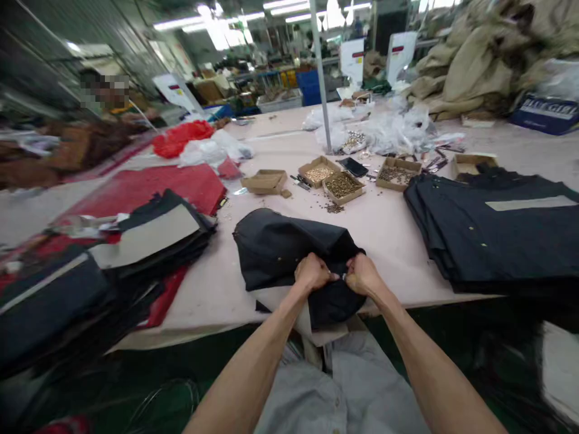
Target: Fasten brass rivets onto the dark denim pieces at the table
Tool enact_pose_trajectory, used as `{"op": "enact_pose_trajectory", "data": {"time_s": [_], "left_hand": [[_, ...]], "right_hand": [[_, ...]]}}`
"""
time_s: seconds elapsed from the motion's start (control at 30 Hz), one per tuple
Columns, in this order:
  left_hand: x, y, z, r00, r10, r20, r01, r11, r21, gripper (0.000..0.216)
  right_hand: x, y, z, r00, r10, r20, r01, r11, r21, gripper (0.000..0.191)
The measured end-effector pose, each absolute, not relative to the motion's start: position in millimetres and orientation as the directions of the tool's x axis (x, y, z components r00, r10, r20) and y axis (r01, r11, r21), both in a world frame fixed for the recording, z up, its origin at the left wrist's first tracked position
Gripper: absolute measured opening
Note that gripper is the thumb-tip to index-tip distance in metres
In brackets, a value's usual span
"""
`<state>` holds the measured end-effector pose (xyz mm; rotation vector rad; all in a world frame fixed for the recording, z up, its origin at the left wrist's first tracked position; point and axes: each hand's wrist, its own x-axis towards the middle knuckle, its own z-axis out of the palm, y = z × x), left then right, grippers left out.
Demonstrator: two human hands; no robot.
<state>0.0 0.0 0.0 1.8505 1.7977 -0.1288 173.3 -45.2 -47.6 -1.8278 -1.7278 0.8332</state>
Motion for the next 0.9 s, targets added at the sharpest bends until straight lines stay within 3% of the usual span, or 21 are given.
{"op": "enact_pose_trajectory", "data": {"time_s": [0.27, 0.4, 0.47, 0.57, 0.67, 0.8, 0.9], "left_hand": [[6, 8, 7, 0.084, 0.881, -0.465, 0.968, 0.038, 0.246, 0.069], [3, 8, 7, 0.083, 0.877, -0.474, 0.969, 0.040, 0.245, 0.069], [2, 5, 6, 0.078, 0.885, -0.460, 0.965, 0.049, 0.259, 0.068], [1, 2, 3, 0.089, 0.896, -0.435, 0.955, 0.047, 0.292, 0.064], [1, -2, 2, 0.091, 0.897, -0.433, 0.953, 0.048, 0.300, 0.063], [1, -8, 2, 0.054, 0.921, -0.385, 0.958, 0.060, 0.279, 0.067], [3, -15, 0, 0.009, 0.930, -0.368, 0.954, 0.103, 0.282, 0.065]], "right_hand": [[166, -44, -47, 0.056, 0.995, -0.085, 0.734, -0.099, -0.672, 0.016], [168, -65, -48, 0.081, 0.994, 0.067, 0.697, -0.009, -0.717, 0.006], [173, -82, -52, 0.182, 0.962, 0.205, 0.687, 0.025, -0.726, 0.014], [181, -100, -61, 0.406, 0.854, 0.325, 0.719, -0.078, -0.691, 0.040], [187, -98, -69, 0.473, 0.825, 0.310, 0.740, -0.181, -0.648, 0.056], [186, -75, -71, 0.363, 0.906, 0.217, 0.761, -0.154, -0.630, 0.036], [184, -61, -67, 0.339, 0.912, 0.229, 0.762, -0.124, -0.636, 0.032]]}}
